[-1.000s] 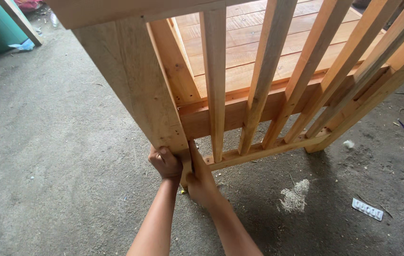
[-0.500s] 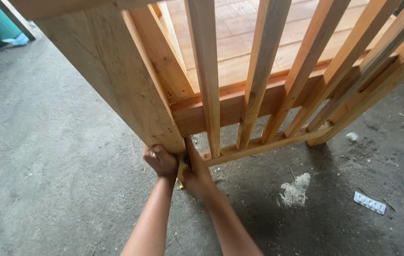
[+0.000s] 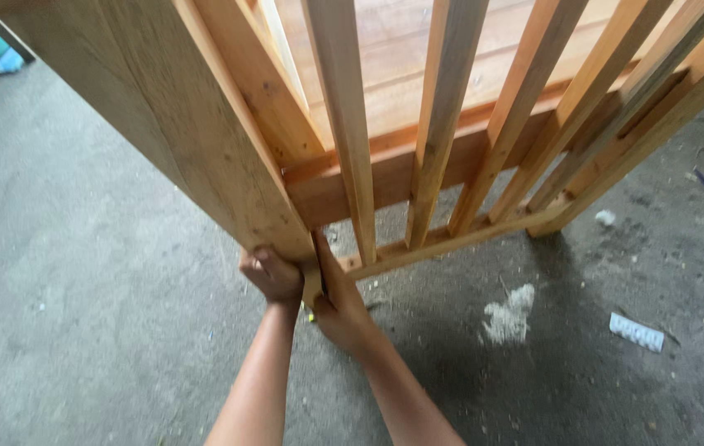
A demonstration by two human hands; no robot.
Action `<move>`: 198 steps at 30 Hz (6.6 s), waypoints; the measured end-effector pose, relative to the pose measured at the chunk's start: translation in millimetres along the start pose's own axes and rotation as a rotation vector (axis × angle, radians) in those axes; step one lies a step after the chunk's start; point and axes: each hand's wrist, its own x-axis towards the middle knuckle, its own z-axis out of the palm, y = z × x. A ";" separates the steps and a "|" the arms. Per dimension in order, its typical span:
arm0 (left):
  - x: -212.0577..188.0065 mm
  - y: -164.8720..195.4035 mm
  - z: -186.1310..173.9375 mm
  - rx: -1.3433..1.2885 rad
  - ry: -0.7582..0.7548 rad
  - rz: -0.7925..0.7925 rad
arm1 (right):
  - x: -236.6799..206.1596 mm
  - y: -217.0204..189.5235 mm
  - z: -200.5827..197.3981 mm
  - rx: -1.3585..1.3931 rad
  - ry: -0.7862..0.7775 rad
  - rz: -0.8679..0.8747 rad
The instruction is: The person sands the slats and rails of an upside-down wooden chair or bench frame using a sanding block, working along the spindles and lower rails one section at a time while steadying the frame with the other hand.
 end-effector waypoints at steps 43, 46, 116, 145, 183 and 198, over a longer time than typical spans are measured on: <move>-41.4 193.0 -2.6 0.094 -0.552 0.501 | 36.3 -168.0 -167.9 -0.253 -0.410 0.656; -23.0 201.7 -10.0 0.067 -0.705 0.370 | 27.1 -165.0 -171.6 -0.005 -0.343 0.593; 95.9 282.6 65.9 -0.115 -0.321 0.089 | 55.9 -208.0 -165.2 -0.030 0.418 -0.239; 110.7 267.2 94.6 -0.353 -0.287 0.153 | 132.7 -135.8 -152.6 -0.492 0.802 -0.411; 100.9 279.9 51.3 -0.112 -0.072 0.043 | 136.7 -142.0 -148.2 -0.408 0.757 -0.511; 63.6 255.1 37.2 -0.736 -0.252 -0.979 | 63.0 -190.2 -153.1 -0.245 0.516 -0.185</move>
